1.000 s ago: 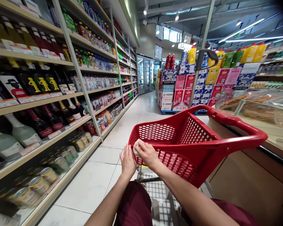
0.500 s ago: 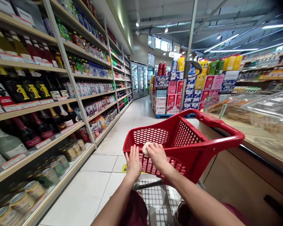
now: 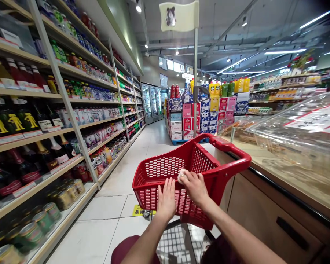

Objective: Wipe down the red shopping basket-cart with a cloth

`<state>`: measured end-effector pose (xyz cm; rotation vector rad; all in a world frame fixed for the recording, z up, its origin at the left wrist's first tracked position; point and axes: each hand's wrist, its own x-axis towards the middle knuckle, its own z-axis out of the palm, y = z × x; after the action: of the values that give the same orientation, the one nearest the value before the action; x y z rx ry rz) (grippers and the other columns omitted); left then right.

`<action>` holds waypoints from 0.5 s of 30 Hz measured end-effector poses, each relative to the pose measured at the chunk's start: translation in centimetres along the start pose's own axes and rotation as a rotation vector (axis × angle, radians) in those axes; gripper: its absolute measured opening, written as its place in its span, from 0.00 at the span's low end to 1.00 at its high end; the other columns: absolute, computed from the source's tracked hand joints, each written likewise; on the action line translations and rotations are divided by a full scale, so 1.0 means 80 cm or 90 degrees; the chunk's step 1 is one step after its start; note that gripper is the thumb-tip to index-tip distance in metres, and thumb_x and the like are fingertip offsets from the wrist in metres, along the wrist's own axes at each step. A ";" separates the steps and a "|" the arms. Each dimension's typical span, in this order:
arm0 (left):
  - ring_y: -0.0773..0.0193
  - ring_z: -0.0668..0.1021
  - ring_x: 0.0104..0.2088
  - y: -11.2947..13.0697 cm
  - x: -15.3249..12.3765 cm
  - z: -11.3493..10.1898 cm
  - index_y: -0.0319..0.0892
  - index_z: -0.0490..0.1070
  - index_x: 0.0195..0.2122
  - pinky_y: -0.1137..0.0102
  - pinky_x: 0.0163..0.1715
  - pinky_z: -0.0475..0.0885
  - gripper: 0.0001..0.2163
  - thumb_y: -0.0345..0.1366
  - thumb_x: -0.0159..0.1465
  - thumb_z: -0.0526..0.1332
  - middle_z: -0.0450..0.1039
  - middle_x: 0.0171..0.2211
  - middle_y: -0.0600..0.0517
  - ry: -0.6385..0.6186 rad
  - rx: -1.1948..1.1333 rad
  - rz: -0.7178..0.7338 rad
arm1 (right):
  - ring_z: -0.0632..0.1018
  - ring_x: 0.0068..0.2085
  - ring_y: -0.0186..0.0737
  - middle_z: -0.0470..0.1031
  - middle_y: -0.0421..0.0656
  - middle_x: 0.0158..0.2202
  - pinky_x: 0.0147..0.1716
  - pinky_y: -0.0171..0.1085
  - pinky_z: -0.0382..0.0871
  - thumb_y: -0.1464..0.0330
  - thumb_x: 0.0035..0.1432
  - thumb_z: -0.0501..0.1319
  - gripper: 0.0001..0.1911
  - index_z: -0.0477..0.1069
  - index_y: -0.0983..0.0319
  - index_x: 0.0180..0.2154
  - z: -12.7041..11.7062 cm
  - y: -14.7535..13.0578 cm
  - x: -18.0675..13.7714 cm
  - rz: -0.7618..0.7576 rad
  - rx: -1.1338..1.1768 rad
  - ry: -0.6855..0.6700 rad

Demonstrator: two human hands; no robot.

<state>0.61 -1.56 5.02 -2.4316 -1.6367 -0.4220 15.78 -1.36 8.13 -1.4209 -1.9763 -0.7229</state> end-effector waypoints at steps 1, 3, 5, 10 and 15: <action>0.60 0.46 0.63 -0.001 -0.001 -0.001 0.39 0.43 0.62 0.51 0.58 0.49 0.35 0.20 0.50 0.45 0.45 0.63 0.50 -0.001 0.006 0.009 | 0.67 0.44 0.42 0.70 0.43 0.49 0.41 0.43 0.52 0.72 0.52 0.56 0.13 0.70 0.55 0.41 -0.009 0.024 -0.005 0.009 -0.012 0.005; 0.60 0.46 0.63 -0.003 -0.002 -0.002 0.38 0.43 0.62 0.51 0.58 0.48 0.35 0.19 0.49 0.45 0.44 0.63 0.49 -0.007 0.006 0.013 | 0.67 0.45 0.43 0.70 0.44 0.48 0.41 0.44 0.51 0.73 0.50 0.56 0.14 0.70 0.57 0.40 -0.034 0.086 -0.018 0.063 -0.051 0.036; 0.59 0.47 0.63 0.000 0.002 -0.002 0.37 0.45 0.61 0.50 0.58 0.47 0.35 0.20 0.50 0.46 0.45 0.63 0.47 -0.002 -0.001 -0.007 | 0.66 0.45 0.46 0.69 0.46 0.49 0.41 0.45 0.50 0.71 0.50 0.56 0.13 0.71 0.59 0.40 -0.058 0.139 -0.028 0.153 -0.116 0.095; 0.57 0.47 0.63 0.030 0.023 0.001 0.35 0.44 0.61 0.49 0.59 0.46 0.35 0.24 0.50 0.48 0.45 0.63 0.45 0.006 -0.027 0.001 | 0.65 0.48 0.47 0.68 0.47 0.50 0.43 0.46 0.49 0.70 0.50 0.56 0.14 0.71 0.59 0.40 -0.061 0.138 -0.028 0.163 -0.143 0.126; 0.57 0.48 0.63 0.042 0.034 0.003 0.38 0.45 0.61 0.48 0.58 0.47 0.36 0.23 0.48 0.48 0.46 0.63 0.48 0.002 -0.031 0.000 | 0.65 0.47 0.43 0.70 0.43 0.49 0.46 0.44 0.47 0.72 0.51 0.55 0.14 0.71 0.57 0.40 -0.053 0.137 -0.017 0.046 -0.097 0.066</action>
<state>4.72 -0.35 5.72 -2.4641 -1.6432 -0.4711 27.26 -2.21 10.92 -1.5032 -1.8141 -0.9129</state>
